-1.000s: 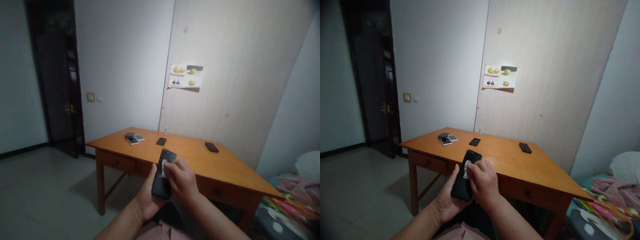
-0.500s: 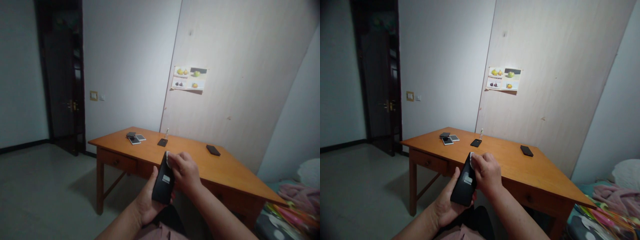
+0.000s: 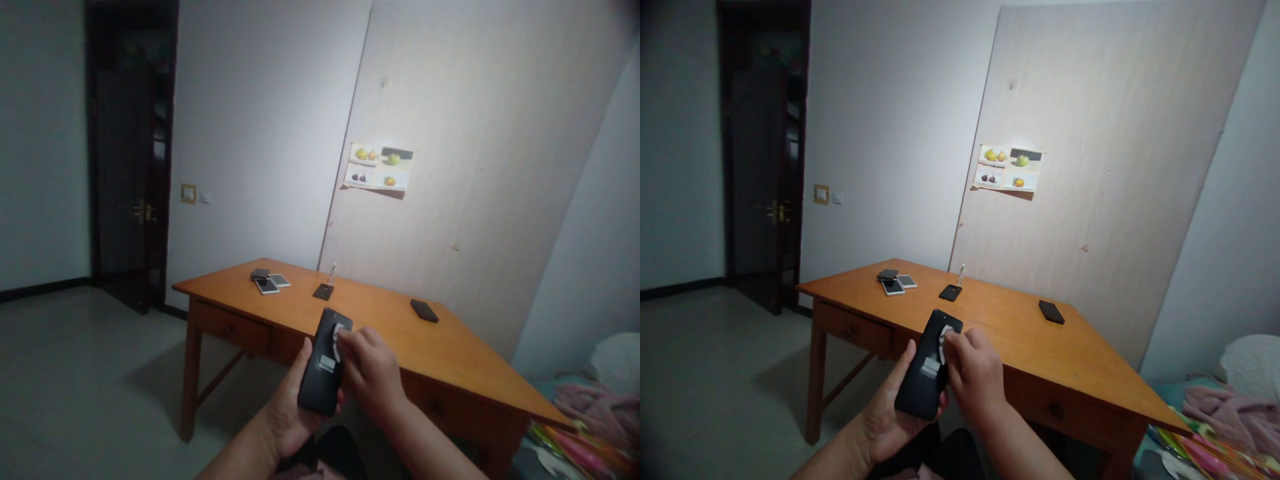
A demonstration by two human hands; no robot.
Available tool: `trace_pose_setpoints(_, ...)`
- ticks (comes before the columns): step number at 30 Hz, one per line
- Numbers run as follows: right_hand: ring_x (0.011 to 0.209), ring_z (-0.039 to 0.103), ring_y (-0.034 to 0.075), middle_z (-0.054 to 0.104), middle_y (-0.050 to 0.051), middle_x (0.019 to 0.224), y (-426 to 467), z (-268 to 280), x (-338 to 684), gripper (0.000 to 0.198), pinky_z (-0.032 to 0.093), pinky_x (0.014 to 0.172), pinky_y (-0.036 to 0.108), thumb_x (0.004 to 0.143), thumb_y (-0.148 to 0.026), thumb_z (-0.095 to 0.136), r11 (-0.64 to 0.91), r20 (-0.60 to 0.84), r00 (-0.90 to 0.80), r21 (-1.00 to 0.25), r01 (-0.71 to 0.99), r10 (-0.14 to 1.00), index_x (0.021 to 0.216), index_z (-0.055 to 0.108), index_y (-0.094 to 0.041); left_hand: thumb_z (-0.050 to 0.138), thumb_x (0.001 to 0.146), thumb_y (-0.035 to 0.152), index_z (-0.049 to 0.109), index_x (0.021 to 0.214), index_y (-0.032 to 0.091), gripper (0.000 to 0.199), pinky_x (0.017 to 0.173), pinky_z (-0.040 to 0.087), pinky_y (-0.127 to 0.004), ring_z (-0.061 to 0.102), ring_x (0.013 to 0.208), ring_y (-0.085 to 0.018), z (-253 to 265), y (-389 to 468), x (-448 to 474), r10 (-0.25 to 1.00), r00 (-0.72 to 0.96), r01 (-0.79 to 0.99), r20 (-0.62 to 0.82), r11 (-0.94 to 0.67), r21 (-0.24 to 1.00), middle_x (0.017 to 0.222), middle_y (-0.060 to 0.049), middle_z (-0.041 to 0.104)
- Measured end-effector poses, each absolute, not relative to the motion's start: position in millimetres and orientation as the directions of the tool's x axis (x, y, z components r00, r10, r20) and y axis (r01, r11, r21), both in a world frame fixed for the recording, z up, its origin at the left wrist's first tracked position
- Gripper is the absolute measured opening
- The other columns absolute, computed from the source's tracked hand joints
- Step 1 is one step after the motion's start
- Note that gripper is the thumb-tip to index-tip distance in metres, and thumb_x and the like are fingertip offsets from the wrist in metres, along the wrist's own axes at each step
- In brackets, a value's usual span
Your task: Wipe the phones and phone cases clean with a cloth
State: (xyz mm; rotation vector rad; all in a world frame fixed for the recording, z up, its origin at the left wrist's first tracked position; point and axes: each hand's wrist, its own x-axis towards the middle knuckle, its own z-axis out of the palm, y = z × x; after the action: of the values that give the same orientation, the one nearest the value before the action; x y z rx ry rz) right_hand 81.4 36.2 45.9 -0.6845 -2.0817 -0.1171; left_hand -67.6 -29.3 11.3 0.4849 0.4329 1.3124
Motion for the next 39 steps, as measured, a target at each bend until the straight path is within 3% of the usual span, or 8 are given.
trace_pose_setpoints(4, 0.077, 0.057, 0.019, 0.06, 0.006, 0.086, 24.6, 37.2, 83.2, 0.023, 0.041, 0.067, 0.029, 0.099, -0.025, 0.049, 0.892, 0.749, -0.558, -0.099, 0.44, 0.358, 0.115, 0.066, -0.024, 0.055, 0.093, 0.059, 0.07, 0.1, 0.014, 0.048, 0.066, 0.052, -0.026, 0.071, 0.074, -0.017, 11.5, -28.5, -67.4, 0.981, 0.189, -0.835, -0.033, 0.178, 0.52, 0.086, -0.007, 0.075)
trace_pose_setpoints(10, 0.082, 0.058, 0.02, 0.06, 0.006, 0.087, 43.9, 58.5, 87.2, 0.021, 0.042, 0.07, 0.029, 0.099, -0.034, 0.051, 0.797, 0.801, -0.369, -0.207, 0.568, 0.471, 0.105, 0.068, -0.023, 0.052, 0.091, 0.066, 0.07, 0.104, 0.009, 0.061, 0.06, 0.051, -0.027, 0.069, 0.066, -0.018, 16.5, -30.4, -65.2, 0.971, 0.24, -0.763, -0.001, 0.189, 0.618, 0.087, -0.012, 0.074)
trace_pose_setpoints(15, 0.078, 0.056, 0.019, 0.061, 0.005, 0.085, 7.8, 34.0, 77.9, 0.021, 0.04, 0.068, 0.03, 0.098, -0.024, 0.048, 0.892, 0.738, -0.568, -0.102, 0.44, 0.364, 0.107, 0.067, -0.022, 0.055, 0.09, 0.064, 0.069, 0.095, 0.014, 0.052, 0.063, 0.05, -0.026, 0.068, 0.07, -0.018, 16.0, -28.1, -65.8, 0.988, 0.154, -0.808, -0.023, 0.14, 0.572, 0.079, -0.006, 0.073)
trace_pose_setpoints(19, 0.08, 0.058, 0.02, 0.063, 0.006, 0.087, 9.9, 28.6, 72.9, 0.019, 0.042, 0.069, 0.03, 0.097, -0.03, 0.05, 0.874, 0.738, -0.479, -0.33, 0.357, 0.475, 0.101, 0.067, -0.023, 0.058, 0.087, 0.067, 0.069, 0.095, 0.015, 0.054, 0.065, 0.047, -0.025, 0.066, 0.071, -0.017, 8.5, -25.7, -63.7, 0.993, 0.108, -0.71, -0.042, 0.107, 0.696, 0.077, -0.005, 0.071)
trace_pose_setpoints(24, 0.062, 0.055, 0.016, 0.062, 0.001, 0.073, 39.2, 40.4, 74.3, 0.034, 0.044, 0.058, 0.028, 0.086, -0.055, 0.065, 0.445, 0.451, -0.221, -0.892, -0.078, 0.864, 0.088, 0.06, -0.021, 0.065, 0.084, 0.06, 0.07, 0.089, 0.013, 0.048, 0.061, 0.039, -0.024, 0.057, 0.062, -0.013, 0.7, -21.5, -64.5, 0.996, 0.061, -0.357, 0.06, -0.034, 0.933, 0.071, -0.002, 0.065)
trace_pose_setpoints(31, 0.062, 0.051, 0.011, 0.06, -0.002, 0.074, 13.6, 23.2, 74.9, 0.036, 0.039, 0.056, 0.022, 0.078, -0.049, 0.077, 0.216, 0.304, -0.36, -0.94, -0.263, 0.882, 0.086, 0.058, -0.02, 0.071, 0.08, 0.041, 0.069, 0.086, 0.018, 0.024, 0.072, 0.039, -0.028, 0.058, 0.081, -0.021, -2.6, -13.8, -70.9, 0.908, -0.184, 0.279, 0.377, -0.32, 0.906, 0.082, -0.003, 0.065)
trace_pose_setpoints(35, 0.053, 0.046, 0.01, 0.057, -0.004, 0.064, 28.1, 30.0, 78.9, 0.039, 0.037, 0.051, 0.022, 0.075, -0.051, 0.079, 0.228, 0.304, -0.265, -0.932, -0.28, 0.915, 0.082, 0.057, -0.02, 0.073, 0.072, 0.036, 0.067, 0.099, 0.02, 0.031, 0.084, 0.039, -0.035, 0.056, 0.097, -0.027, -0.5, -16.7, -74.5, 0.807, -0.282, 0.684, 0.518, -0.21, 0.699, 0.096, -0.006, 0.063)
trace_pose_setpoints(39, 0.053, 0.05, 0.011, 0.06, -0.003, 0.066, 45.4, 38.3, 82.7, 0.043, 0.038, 0.05, 0.022, 0.071, -0.051, 0.082, 0.228, 0.287, -0.132, -0.912, -0.34, 0.949, 0.087, 0.058, -0.02, 0.075, 0.07, 0.04, 0.063, 0.113, 0.02, 0.048, 0.089, 0.038, -0.039, 0.054, 0.101, -0.029, 3.1, -21.6, -72.7, 0.762, -0.311, 0.828, 0.568, -0.077, 0.556, 0.103, -0.007, 0.062)
